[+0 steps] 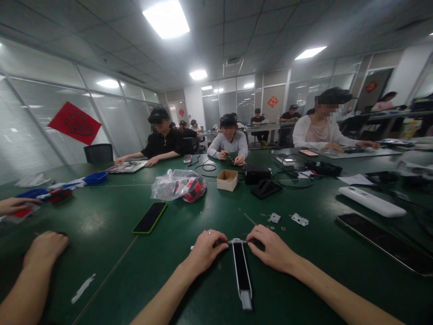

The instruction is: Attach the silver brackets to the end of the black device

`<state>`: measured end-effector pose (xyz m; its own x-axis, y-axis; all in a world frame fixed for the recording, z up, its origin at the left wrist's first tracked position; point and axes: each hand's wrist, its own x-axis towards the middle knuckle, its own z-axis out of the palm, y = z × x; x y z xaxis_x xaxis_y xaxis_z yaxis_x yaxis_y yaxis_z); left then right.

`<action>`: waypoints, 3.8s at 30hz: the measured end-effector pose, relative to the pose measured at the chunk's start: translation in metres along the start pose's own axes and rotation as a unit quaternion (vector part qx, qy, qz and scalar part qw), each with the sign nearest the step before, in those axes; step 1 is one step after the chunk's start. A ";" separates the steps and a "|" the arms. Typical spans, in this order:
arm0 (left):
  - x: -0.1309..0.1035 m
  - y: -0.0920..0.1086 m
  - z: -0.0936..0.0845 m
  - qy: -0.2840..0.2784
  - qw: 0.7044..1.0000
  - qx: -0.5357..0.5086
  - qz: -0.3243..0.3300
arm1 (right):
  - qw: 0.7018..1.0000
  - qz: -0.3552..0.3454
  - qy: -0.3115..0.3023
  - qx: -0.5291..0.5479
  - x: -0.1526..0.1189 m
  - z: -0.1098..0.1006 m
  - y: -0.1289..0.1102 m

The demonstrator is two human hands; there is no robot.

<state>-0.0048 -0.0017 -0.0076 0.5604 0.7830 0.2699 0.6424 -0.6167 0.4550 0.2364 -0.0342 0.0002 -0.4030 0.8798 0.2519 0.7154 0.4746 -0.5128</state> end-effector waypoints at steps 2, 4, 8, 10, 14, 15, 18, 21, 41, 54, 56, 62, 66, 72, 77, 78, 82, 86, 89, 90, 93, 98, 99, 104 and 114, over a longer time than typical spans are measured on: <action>0.000 0.000 0.001 -0.002 1.000 0.005 -0.004 | 1.000 0.005 -0.006 -0.005 0.000 -0.001 -0.002; 0.001 0.001 0.000 -0.003 1.000 0.006 -0.005 | 1.000 0.005 -0.008 -0.012 0.000 -0.003 -0.003; 0.001 0.003 -0.001 -0.008 1.000 0.001 -0.005 | 1.000 0.008 -0.012 -0.017 0.000 -0.003 -0.005; 0.001 0.004 -0.001 -0.010 1.000 0.002 -0.005 | 1.000 0.010 -0.013 -0.019 0.000 -0.002 -0.004; 0.001 0.005 -0.003 -0.012 1.000 -0.001 -0.006 | 1.000 0.008 -0.008 -0.021 0.000 -0.001 -0.003; 0.001 0.006 -0.003 -0.011 1.000 -0.001 -0.005 | 1.000 0.009 -0.010 -0.021 0.000 -0.001 -0.003; 0.002 0.006 -0.002 -0.007 1.000 0.000 0.000 | 1.000 0.008 -0.010 -0.020 0.000 -0.001 -0.003; 0.002 0.005 -0.001 -0.004 1.000 -0.002 0.004 | 1.000 0.000 -0.002 -0.017 0.000 0.000 -0.002; 0.002 0.010 -0.005 -0.003 1.000 -0.005 0.005 | 0.999 -0.020 0.025 -0.032 0.000 -0.002 -0.004; 0.002 0.005 0.000 0.005 1.000 -0.016 0.023 | 0.999 -0.022 0.015 -0.019 0.000 -0.002 -0.004; 0.003 0.006 0.001 0.010 0.999 -0.013 0.028 | 0.999 -0.026 0.015 -0.016 0.000 -0.001 -0.002; 0.008 0.010 0.002 0.007 1.000 0.003 0.026 | 0.998 -0.051 0.035 -0.027 0.001 0.002 0.002; 0.008 0.007 0.003 0.003 1.000 0.003 0.025 | 0.997 -0.059 0.043 -0.037 0.001 0.003 -0.001; 0.006 0.003 0.003 -0.001 1.000 -0.012 0.028 | 0.989 -0.045 0.085 -0.113 0.005 -0.012 0.017; 0.006 0.006 0.000 -0.007 0.999 -0.021 0.030 | 0.946 0.176 0.131 -0.237 -0.001 -0.048 0.076; 0.005 0.006 0.000 -0.008 0.999 -0.023 0.030 | 0.938 0.207 0.130 -0.248 -0.004 -0.054 0.087; 0.004 0.008 -0.002 -0.010 0.999 -0.028 0.028 | 0.919 0.267 0.111 -0.268 -0.014 -0.063 0.116; 0.003 0.008 -0.002 -0.012 0.999 -0.030 0.034 | 0.913 0.280 0.101 -0.280 -0.015 -0.059 0.121; 0.003 0.008 -0.002 -0.013 0.999 -0.026 0.031 | 0.915 0.271 0.089 -0.287 -0.014 -0.057 0.117; 0.003 0.009 -0.003 -0.013 0.999 -0.024 0.029 | 0.916 0.267 0.084 -0.289 -0.014 -0.058 0.115; 0.003 0.011 -0.003 -0.012 0.999 -0.019 0.027 | 0.917 0.259 0.070 -0.295 -0.013 -0.061 0.112; 0.003 0.012 -0.004 -0.017 0.999 -0.023 0.024 | 0.922 0.247 0.048 -0.295 -0.012 -0.064 0.111; 0.002 0.012 -0.004 -0.017 0.999 -0.023 0.022 | 0.923 0.244 0.044 -0.294 -0.012 -0.064 0.111; 0.001 0.014 -0.006 -0.025 0.999 -0.022 0.015 | 0.929 0.235 0.028 -0.285 -0.011 -0.062 0.107; 0.002 0.014 -0.005 -0.022 1.000 -0.007 0.012 | 0.931 0.210 -0.002 -0.297 -0.010 -0.068 0.109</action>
<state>0.0030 -0.0084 0.0039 0.5978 0.7637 0.2438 0.6219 -0.6337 0.4601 0.3570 0.0105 -0.0020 -0.0172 0.9917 0.1273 0.9996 0.0200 -0.0203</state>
